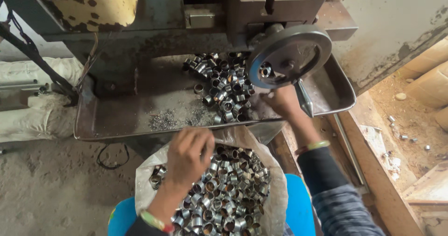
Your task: The person repeatedly scoops small cylindrical metal parts from a white sack on their lap and places them into a metal tray on a machine. The person uses both hands to transfer the parts in batches, occasionally adjusting the pile in the tray.
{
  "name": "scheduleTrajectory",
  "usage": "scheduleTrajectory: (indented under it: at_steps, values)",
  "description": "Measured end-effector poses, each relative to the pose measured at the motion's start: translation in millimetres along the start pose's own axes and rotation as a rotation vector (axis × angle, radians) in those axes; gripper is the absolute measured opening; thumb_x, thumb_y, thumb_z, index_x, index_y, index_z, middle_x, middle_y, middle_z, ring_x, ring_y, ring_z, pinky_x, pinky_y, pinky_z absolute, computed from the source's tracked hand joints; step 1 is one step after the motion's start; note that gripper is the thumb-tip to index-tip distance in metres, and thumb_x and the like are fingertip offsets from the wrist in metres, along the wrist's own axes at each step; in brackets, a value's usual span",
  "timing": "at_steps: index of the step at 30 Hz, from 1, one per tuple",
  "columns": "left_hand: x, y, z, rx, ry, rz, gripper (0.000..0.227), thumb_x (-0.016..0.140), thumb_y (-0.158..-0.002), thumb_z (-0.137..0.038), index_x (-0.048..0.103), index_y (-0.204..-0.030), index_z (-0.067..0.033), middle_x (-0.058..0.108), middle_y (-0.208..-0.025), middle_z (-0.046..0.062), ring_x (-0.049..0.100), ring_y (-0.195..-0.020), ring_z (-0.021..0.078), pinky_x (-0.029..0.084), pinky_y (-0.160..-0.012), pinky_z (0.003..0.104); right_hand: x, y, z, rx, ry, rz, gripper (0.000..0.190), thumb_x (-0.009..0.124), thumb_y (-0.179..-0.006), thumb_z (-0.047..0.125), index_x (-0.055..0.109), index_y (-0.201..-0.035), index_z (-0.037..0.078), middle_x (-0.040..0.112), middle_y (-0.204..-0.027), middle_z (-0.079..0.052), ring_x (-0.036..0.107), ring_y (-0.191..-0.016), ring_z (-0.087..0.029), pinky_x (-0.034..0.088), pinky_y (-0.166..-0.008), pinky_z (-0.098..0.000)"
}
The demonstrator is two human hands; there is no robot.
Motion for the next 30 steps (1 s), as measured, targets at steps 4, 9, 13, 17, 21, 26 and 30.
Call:
scheduleTrajectory:
  at_steps: [4,9,13,17,21,26,30]
  values:
    - [-5,-70,52,0.074,-0.306,-0.07,0.049,0.043,-0.109,-0.045,0.064,-0.124,-0.0025,0.065,-0.135,0.022,0.063,-0.127,0.0427,0.049,-0.109,0.054,25,8,5,0.038,-0.048,0.029,0.034,0.078,-0.079,0.019,0.07,-0.107,0.002,0.071,-0.102,-0.024,0.067,-0.098,-0.044,0.055,-0.085,-0.0498]
    - [55,-144,163,-0.529,-0.208,0.476,0.092,0.039,-0.1,-0.068,0.03,-0.16,0.0012,0.048,-0.147,0.035,0.052,-0.133,0.0484,0.043,-0.113,0.055,9,14,31,-0.162,0.025,-0.098,0.05,0.077,-0.074,0.012,0.064,-0.12,-0.002,0.063,-0.121,-0.03,0.059,-0.11,-0.05,0.049,-0.095,-0.0552]
    - [92,-176,179,-0.69,-0.048,0.71,0.109,0.036,-0.094,-0.083,0.006,-0.165,-0.0051,0.038,-0.155,0.029,0.041,-0.145,0.0432,0.032,-0.125,0.051,7,9,37,-0.123,0.079,-0.061,0.063,0.073,-0.065,0.006,0.062,-0.127,0.0,0.059,-0.131,-0.03,0.059,-0.102,-0.05,0.048,-0.09,-0.056]
    - [132,-194,126,-0.544,-0.049,0.758,0.107,0.051,-0.089,-0.079,0.006,-0.162,-0.0138,-0.005,-0.167,0.021,0.016,-0.152,0.0435,0.024,-0.122,0.054,6,6,38,-0.064,0.017,-0.049,0.047,0.069,-0.076,0.004,0.063,-0.123,0.003,0.065,-0.118,-0.023,0.062,-0.109,-0.046,0.051,-0.092,-0.0514]
    - [134,-173,88,-0.463,-0.127,0.758,0.082,0.053,-0.094,-0.064,0.027,-0.161,-0.0252,0.004,-0.173,0.015,0.03,-0.149,0.0442,0.027,-0.12,0.066,10,8,35,-0.055,-0.044,-0.016,0.031,0.069,-0.076,0.004,0.066,-0.106,0.0,0.068,-0.111,-0.023,0.065,-0.104,-0.042,0.054,-0.089,-0.0478]
    - [107,-148,82,-0.353,-0.198,0.644,0.056,0.072,-0.087,-0.048,0.056,-0.137,-0.0287,0.041,-0.147,0.017,0.043,-0.138,0.0417,0.043,-0.108,0.06,11,15,31,-0.193,0.062,-0.171,0.042,0.074,-0.063,0.006,0.067,-0.101,-0.01,0.066,-0.099,-0.032,0.063,-0.093,-0.05,0.053,-0.079,-0.0535]
    - [87,-134,108,-0.48,-0.025,0.501,0.032,0.079,-0.082,-0.037,0.076,-0.112,-0.0247,0.063,-0.125,0.018,0.072,-0.104,0.0346,0.058,-0.1,0.046,31,7,1,0.037,0.171,0.021,0.027,0.076,-0.077,0.016,0.068,-0.091,-0.005,0.069,-0.091,-0.029,0.067,-0.09,-0.047,0.056,-0.081,-0.0518]
Point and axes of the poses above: each hand's wrist, its own y-axis away from the middle knuckle, its own x-axis out of the palm, z = x × y, the point moved 8 cm from there along -y, towards the middle knuckle
